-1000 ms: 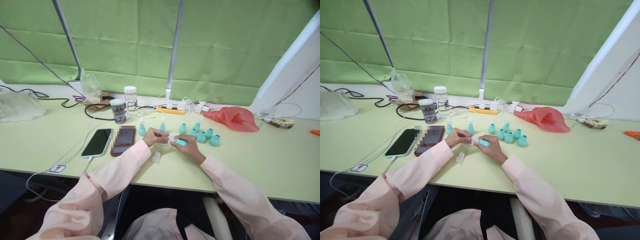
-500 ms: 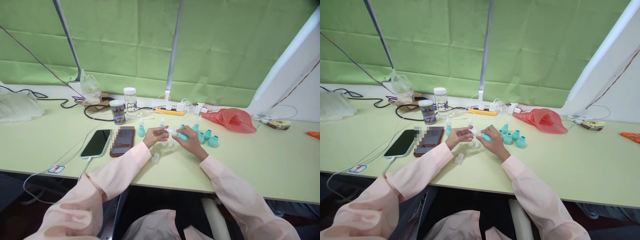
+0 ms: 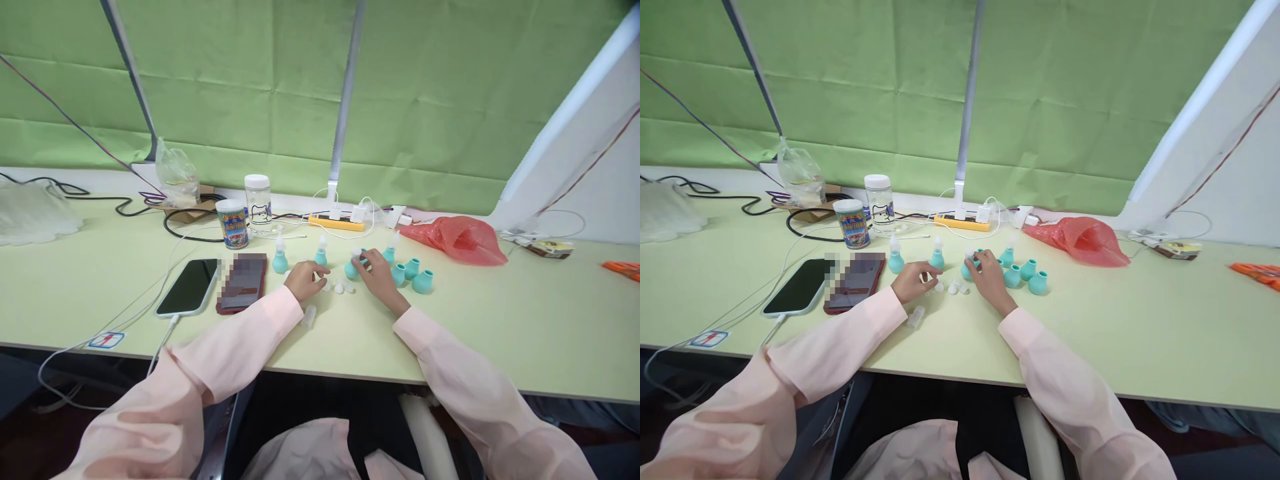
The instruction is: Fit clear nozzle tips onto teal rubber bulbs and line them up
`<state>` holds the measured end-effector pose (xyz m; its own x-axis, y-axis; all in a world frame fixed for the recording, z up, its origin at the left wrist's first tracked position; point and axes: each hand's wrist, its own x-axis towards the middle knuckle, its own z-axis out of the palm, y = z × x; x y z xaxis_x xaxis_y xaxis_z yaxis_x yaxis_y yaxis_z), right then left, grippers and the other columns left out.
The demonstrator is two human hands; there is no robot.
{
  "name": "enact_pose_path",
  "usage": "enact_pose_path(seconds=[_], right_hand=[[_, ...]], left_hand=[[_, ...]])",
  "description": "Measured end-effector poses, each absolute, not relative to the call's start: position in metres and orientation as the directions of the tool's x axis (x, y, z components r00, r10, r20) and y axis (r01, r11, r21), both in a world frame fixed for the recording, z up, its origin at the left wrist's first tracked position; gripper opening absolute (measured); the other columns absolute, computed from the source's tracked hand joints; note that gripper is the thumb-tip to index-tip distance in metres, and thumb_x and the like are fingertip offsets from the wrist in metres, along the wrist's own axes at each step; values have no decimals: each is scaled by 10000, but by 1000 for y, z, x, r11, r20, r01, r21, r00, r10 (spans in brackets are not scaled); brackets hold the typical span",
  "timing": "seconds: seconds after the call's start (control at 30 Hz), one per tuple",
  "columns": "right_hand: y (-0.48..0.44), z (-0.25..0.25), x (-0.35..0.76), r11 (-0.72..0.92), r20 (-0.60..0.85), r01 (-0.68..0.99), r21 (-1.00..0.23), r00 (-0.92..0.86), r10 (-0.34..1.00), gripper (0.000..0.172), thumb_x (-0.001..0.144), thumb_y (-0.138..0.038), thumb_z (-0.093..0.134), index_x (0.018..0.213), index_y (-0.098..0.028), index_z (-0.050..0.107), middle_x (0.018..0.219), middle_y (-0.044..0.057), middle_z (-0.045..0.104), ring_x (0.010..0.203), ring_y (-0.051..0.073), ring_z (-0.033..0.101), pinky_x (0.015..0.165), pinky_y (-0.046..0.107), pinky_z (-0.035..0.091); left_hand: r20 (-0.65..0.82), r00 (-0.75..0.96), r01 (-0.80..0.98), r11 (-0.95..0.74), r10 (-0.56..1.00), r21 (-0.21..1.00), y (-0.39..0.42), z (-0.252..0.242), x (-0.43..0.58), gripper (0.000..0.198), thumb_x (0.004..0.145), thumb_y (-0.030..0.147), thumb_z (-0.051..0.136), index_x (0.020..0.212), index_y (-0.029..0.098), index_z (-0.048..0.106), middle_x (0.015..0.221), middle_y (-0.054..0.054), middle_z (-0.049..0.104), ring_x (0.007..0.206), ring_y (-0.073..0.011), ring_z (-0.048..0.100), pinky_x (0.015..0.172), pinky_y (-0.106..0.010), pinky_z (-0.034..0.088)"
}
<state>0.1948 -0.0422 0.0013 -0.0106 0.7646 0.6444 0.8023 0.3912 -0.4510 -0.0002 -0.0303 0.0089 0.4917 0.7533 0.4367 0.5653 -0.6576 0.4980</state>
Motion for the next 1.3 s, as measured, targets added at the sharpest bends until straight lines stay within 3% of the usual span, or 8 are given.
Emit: enact_pose_path(seconds=[0.23, 0.37, 0.57, 0.67, 0.77, 0.87, 1.07, 1.3], right_hand=[[-39, 0, 197, 274, 562, 835, -477, 51, 825, 240, 736, -365, 409, 754, -169, 547, 767, 34, 581, 553, 118, 513, 594, 263, 406], [-42, 1, 195, 209, 560, 837, -507, 136, 817, 263, 712, -352, 434, 879, -178, 540, 790, 23, 609, 521, 113, 514, 595, 266, 406], [-54, 9, 189, 200, 747, 875, -440, 234, 622, 379, 660, -327, 477, 993, -146, 478, 912, 78, 555, 471, 94, 466, 525, 263, 384], [-60, 12, 186, 320, 747, 874, -365, 70, 661, 222, 662, -268, 465, 842, -158, 535, 687, 22, 573, 456, 90, 453, 512, 234, 369], [-63, 11, 184, 410, 603, 860, -302, -161, 782, 137, 637, -224, 477, 730, -179, 566, 540, -20, 554, 446, 89, 459, 503, 217, 353], [-64, 10, 183, 392, 490, 888, -242, -237, 839, 211, 611, -237, 507, 803, -192, 582, 623, -14, 594, 511, 109, 502, 518, 225, 349], [-67, 8, 184, 394, 367, 911, -120, -328, 871, 391, 647, -263, 505, 1036, -229, 520, 739, 17, 616, 689, 168, 546, 556, 244, 346], [-65, 8, 185, 402, 394, 896, -188, -306, 867, 338, 658, -238, 517, 993, -212, 549, 735, 35, 606, 639, 152, 536, 562, 255, 371]], left_hand=[[328, 557, 665, -647, 763, 373, -29, 5, -1, 325, 608, 255, 519, 920, 193, 588, 792, -2, 597, 617, -113, 507, 594, -223, 395], [282, 587, 682, -651, 759, 333, -31, 6, -1, 342, 608, 245, 523, 942, 199, 576, 819, -12, 587, 655, -121, 513, 598, -217, 388], [266, 604, 673, -659, 751, 336, -30, 5, -1, 366, 614, 240, 527, 972, 169, 564, 797, -42, 588, 668, -142, 526, 600, -226, 388], [270, 625, 647, -679, 733, 347, -29, 5, -2, 392, 593, 220, 544, 979, 158, 561, 778, -50, 591, 669, -152, 533, 613, -231, 391], [258, 636, 637, -683, 727, 357, -28, 9, -6, 428, 556, 198, 568, 983, 168, 555, 759, -38, 594, 668, -151, 537, 609, -224, 392], [244, 658, 627, -698, 712, 345, -27, 17, -11, 406, 532, 188, 579, 937, 176, 569, 733, -20, 599, 665, -144, 538, 614, -217, 390], [163, 732, 609, -742, 662, 281, -27, 22, -14, 130, 523, 138, 538, 625, 158, 617, 640, -24, 610, 592, -133, 533, 547, -205, 380], [180, 762, 570, -776, 622, 270, -23, 14, -12, 192, 552, 83, 474, 644, 155, 626, 598, -22, 602, 545, -110, 522, 524, -189, 378]])
